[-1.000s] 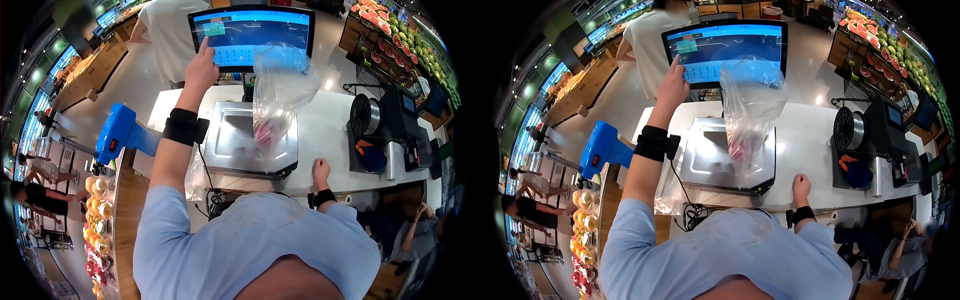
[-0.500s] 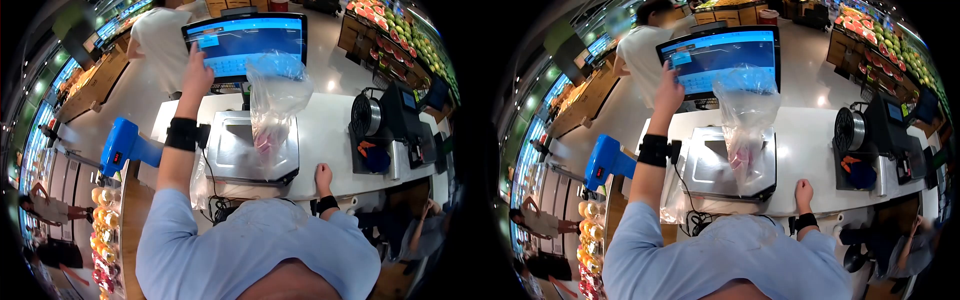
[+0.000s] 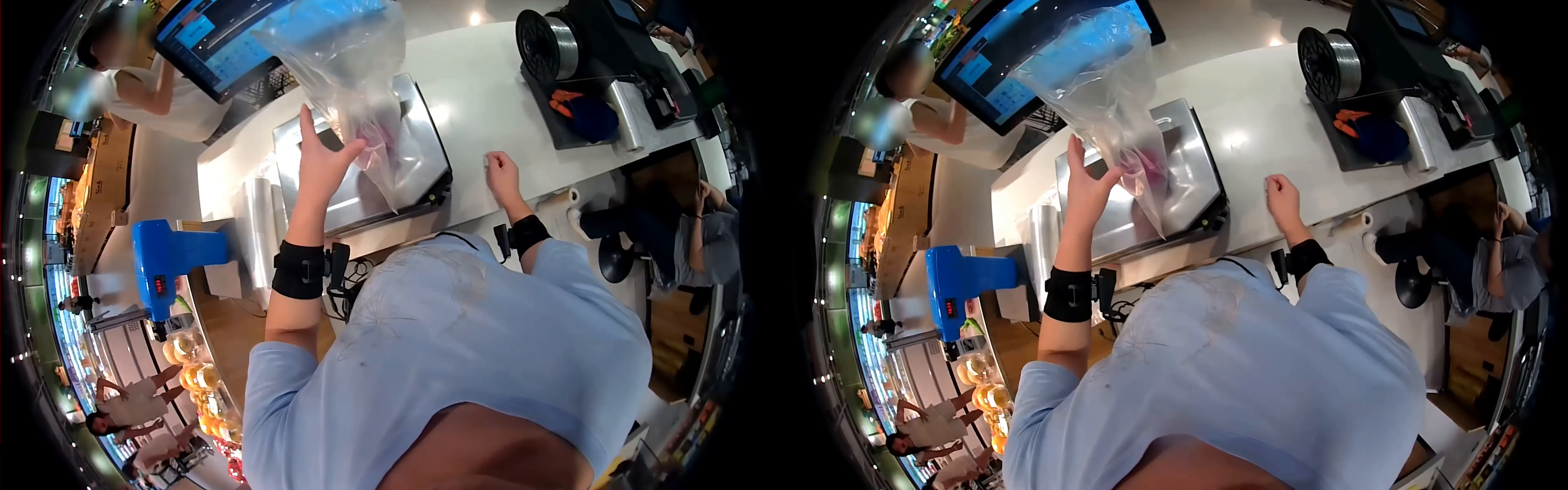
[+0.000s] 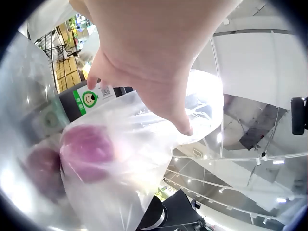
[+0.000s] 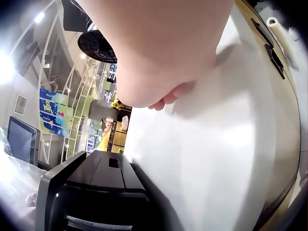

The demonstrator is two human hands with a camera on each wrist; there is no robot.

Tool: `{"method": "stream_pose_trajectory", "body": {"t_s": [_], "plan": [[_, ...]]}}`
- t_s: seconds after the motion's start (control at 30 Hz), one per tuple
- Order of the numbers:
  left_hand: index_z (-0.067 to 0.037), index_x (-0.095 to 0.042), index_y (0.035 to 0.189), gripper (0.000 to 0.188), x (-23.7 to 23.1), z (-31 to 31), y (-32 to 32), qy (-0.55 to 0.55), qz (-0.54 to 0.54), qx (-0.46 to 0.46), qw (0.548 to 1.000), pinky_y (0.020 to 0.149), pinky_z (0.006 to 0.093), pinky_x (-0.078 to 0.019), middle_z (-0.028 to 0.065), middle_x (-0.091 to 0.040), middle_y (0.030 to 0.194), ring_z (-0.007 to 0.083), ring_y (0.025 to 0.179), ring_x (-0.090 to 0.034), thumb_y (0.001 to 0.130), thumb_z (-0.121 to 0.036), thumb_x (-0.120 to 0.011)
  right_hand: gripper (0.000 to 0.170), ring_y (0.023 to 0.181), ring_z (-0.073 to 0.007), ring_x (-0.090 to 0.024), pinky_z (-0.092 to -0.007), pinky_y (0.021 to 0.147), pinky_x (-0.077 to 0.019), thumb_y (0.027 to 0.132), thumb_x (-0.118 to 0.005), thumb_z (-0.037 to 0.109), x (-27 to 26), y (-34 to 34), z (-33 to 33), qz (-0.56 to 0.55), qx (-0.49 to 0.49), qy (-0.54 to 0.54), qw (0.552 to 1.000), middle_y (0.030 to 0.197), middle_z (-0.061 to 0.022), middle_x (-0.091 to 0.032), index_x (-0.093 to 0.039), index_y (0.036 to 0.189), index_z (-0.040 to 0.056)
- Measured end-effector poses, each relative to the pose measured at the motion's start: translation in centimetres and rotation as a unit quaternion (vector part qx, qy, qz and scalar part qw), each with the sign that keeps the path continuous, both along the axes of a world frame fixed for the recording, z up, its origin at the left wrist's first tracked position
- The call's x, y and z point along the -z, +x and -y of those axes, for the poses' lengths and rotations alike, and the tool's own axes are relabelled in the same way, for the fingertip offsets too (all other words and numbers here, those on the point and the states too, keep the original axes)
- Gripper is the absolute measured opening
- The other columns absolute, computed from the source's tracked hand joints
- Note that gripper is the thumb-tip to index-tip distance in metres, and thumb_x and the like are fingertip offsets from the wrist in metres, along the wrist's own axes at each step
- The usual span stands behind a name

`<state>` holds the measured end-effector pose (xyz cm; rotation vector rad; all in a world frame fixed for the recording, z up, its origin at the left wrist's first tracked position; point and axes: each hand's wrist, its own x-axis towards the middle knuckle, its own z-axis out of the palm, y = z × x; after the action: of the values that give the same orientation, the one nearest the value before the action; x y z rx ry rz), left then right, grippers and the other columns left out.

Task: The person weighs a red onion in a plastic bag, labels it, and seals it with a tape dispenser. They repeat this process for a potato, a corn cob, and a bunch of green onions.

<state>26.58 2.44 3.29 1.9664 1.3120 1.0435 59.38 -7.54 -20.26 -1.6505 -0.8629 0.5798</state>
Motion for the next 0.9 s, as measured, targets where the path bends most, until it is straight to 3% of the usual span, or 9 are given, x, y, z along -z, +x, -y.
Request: {"method": "stream_pose_trajectory", "body": {"t_s": [0.07, 0.2, 0.27, 0.33, 0.53, 0.6, 0.7, 0.8, 0.9], "plan": [[0.004, -0.009, 0.144, 0.117, -1.7, 0.7, 1.3, -0.009, -0.006, -0.007, 1.0, 0.103, 0.0353, -0.0352, 0.027, -0.035, 0.14, 0.0362, 0.128, -0.04, 0.06, -0.031, -0.083, 0.014, 0.059, -0.0088, -0.049, -0.0241, 0.055, -0.0424, 0.086, -0.06, 0.015, 0.0, -0.9, 1.0, -0.039, -0.005, -0.005, 0.999, 0.064, -0.0035, -0.057, -0.065, 0.089, 0.0026], [0.012, -0.011, 0.14, 0.123, -3.6, 1.1, 4.0, -0.044, 0.039, 0.041, 0.997, 0.104, 0.0371, -0.034, 0.0307, -0.037, 0.136, 0.0384, 0.125, -0.042, 0.054, -0.033, -0.086, 0.012, 0.058, -0.0111, -0.05, -0.0248, 0.055, -0.0428, 0.083, -0.063, 0.014, -3.2, -3.2, 3.7, 0.081, -0.07, 0.07, 0.992, 0.077, -0.0046, -0.06, -0.064, 0.091, 0.0044], [0.013, -0.012, 0.138, 0.12, -1.4, -1.4, 4.6, 0.096, -0.061, -0.045, 0.992, 0.105, 0.0379, -0.0333, 0.0307, -0.038, 0.135, 0.039, 0.124, -0.043, 0.055, -0.032, -0.087, 0.015, 0.058, -0.0155, -0.052, -0.0257, 0.054, -0.0437, 0.08, -0.065, 0.015, -5.5, -4.3, 4.9, 0.154, -0.167, 0.081, 0.97, 0.083, -0.0054, -0.06, -0.063, 0.092, 0.0055], [0.012, -0.009, 0.139, 0.118, -1.4, -3.2, 4.9, 0.086, -0.039, -0.037, 0.995, 0.105, 0.0389, -0.0328, 0.0306, -0.037, 0.136, 0.0396, 0.124, -0.041, 0.059, -0.03, -0.085, 0.019, 0.063, -0.0199, -0.055, -0.0287, 0.056, -0.0464, 0.077, -0.068, 0.017, -7.6, -5.6, 5.3, 0.179, -0.182, 0.076, 0.964, 0.085, -0.0064, -0.06, -0.062, 0.092, 0.0068], [0.01, -0.05, 0.118, 0.056, 3.0, -8.7, 3.9, -0.068, 0.067, -0.022, 0.995, 0.096, 0.0373, -0.0401, 0.0243, -0.059, 0.111, 0.0338, 0.112, -0.053, 0.078, -0.026, -0.068, 0.021, 0.076, -0.0251, -0.061, -0.0338, 0.062, -0.0501, 0.075, -0.07, 0.021, -7.8, -7.8, 5.1, 0.283, -0.2, 0.113, 0.931, 0.086, -0.0065, -0.061, -0.062, 0.091, 0.0089], [0.005, -0.061, 0.096, 0.027, 3.1, -7.5, 4.6, -0.126, 0.338, -0.044, 0.932, 0.086, 0.0335, -0.045, 0.0175, -0.063, 0.096, 0.0265, 0.096, -0.059, 0.085, -0.019, -0.055, 0.017, 0.076, -0.0263, -0.061, -0.034, 0.063, -0.05, 0.075, -0.069, 0.019, -7.4, -8.0, 4.9, 0.319, -0.192, 0.107, 0.922, 0.084, -0.0057, -0.061, -0.063, 0.088, 0.0095], [0.001, -0.06, 0.088, 0.018, 2.8, -6.7, 4.2, -0.163, 0.483, -0.011, 0.861, 0.076, 0.0316, -0.0474, 0.0128, -0.061, 0.09, 0.0206, 0.082, -0.057, 0.085, -0.013, -0.048, 0.01, 0.075, -0.0264, -0.061, -0.0351, 0.062, -0.05, 0.077, -0.067, 0.016, -7.4, -8.0, 4.7, 0.329, -0.2, 0.126, 0.914, 0.08, -0.0056, -0.062, -0.064, 0.084, 0.0095], [0.001, -0.055, 0.1, 0.02, 2.7, -6.1, 2.8, -0.165, 0.498, 0.002, 0.851, 0.078, 0.0382, -0.0513, 0.0106, -0.059, 0.091, 0.0252, 0.081, -0.059, 0.088, -0.015, -0.05, 0.006, 0.073, -0.0266, -0.061, -0.0358, 0.061, -0.0499, 0.077, -0.065, 0.014, -7.1, -8.2, 4.5, 0.298, -0.179, 0.125, 0.929, 0.077, -0.0058, -0.061, -0.064, 0.081, 0.0093], [-0.003, -0.053, 0.092, 0.016, -0.8, -3.7, 3.9, -0.14, 0.528, -0.097, 0.832, 0.072, 0.0398, -0.0511, 0.0076, -0.053, 0.081, 0.0231, 0.076, -0.056, 0.088, -0.018, -0.048, 0.004, 0.072, -0.0269, -0.06, -0.0361, 0.06, -0.0496, 0.077, -0.065, 0.011, -7.0, -8.1, 4.5, 0.295, -0.171, 0.129, 0.931, 0.077, -0.0063, -0.061, -0.063, 0.08, 0.0088]]}}
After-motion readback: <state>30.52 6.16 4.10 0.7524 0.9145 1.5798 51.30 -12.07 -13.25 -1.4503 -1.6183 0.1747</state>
